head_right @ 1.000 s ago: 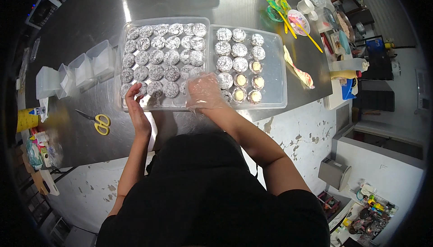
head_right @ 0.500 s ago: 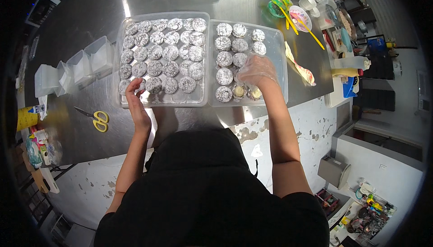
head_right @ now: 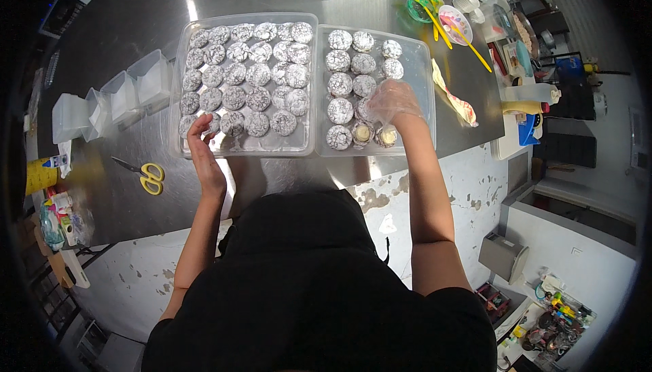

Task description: Decorating and arranging small pastries or truffles on trays.

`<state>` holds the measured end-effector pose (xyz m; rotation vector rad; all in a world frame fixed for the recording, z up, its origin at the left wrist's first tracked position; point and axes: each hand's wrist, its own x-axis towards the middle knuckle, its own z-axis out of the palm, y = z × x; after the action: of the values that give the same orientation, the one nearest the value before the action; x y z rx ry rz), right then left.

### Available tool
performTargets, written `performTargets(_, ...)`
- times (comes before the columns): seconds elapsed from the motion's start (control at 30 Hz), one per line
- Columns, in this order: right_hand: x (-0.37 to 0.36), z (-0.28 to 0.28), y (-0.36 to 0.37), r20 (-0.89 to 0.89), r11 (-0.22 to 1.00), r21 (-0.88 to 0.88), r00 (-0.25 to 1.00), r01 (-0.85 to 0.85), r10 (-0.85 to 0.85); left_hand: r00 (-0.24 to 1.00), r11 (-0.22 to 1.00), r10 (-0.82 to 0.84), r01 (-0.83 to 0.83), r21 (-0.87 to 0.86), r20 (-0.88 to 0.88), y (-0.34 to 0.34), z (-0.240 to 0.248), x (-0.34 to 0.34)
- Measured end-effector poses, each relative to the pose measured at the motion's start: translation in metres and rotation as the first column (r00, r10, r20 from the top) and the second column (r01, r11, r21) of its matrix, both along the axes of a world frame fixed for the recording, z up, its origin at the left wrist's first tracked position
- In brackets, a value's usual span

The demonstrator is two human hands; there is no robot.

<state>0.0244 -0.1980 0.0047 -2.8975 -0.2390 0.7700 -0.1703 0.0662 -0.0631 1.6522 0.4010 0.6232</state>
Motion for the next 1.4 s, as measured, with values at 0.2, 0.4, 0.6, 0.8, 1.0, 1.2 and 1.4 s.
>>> performTargets(0.2, 0.001, -0.014, 0.001, 0.083, 0.995, -0.048, 0.992, -0.088, 0.091, 1.0, 1.0, -0.014, 0.014, 0.004, -0.001, 0.0, -0.001, 0.0)
performTargets(0.4, 0.002, -0.027, -0.002, 0.156, 0.993, -0.07, 0.982, -0.097, 0.107, 1.0, 1.0, -0.018, 0.018, -0.025, -0.014, -0.003, 0.0, -0.001)
performTargets(0.6, 0.003, -0.031, -0.004, 0.135, 0.986, -0.047, 0.977, -0.16, 0.165, 1.0, 0.999, -0.012, 0.012, -0.031, 0.003, -0.003, -0.002, -0.001)
performTargets(0.8, 0.0, -0.03, -0.004, 0.182, 0.97, -0.061, 0.953, -0.234, 0.241, 1.0, 1.0, -0.015, 0.015, -0.022, 0.0, -0.005, -0.001, -0.002)
performTargets(1.0, -0.001, -0.03, -0.003, 0.156, 0.98, -0.069, 0.969, -0.185, 0.193, 1.0, 1.0, -0.016, 0.016, -0.021, -0.016, -0.005, -0.001, -0.004)
performTargets(1.2, 0.001, -0.033, -0.005, 0.149, 0.974, -0.069, 0.963, -0.217, 0.226, 1.0, 1.0, -0.014, 0.014, -0.013, -0.01, -0.005, -0.001, -0.004)
performTargets(1.4, 0.0, -0.032, -0.004, 0.191, 0.961, -0.096, 0.943, -0.258, 0.272, 1.0, 1.0, -0.02, 0.021, 0.006, -0.012, -0.002, -0.001, -0.004)
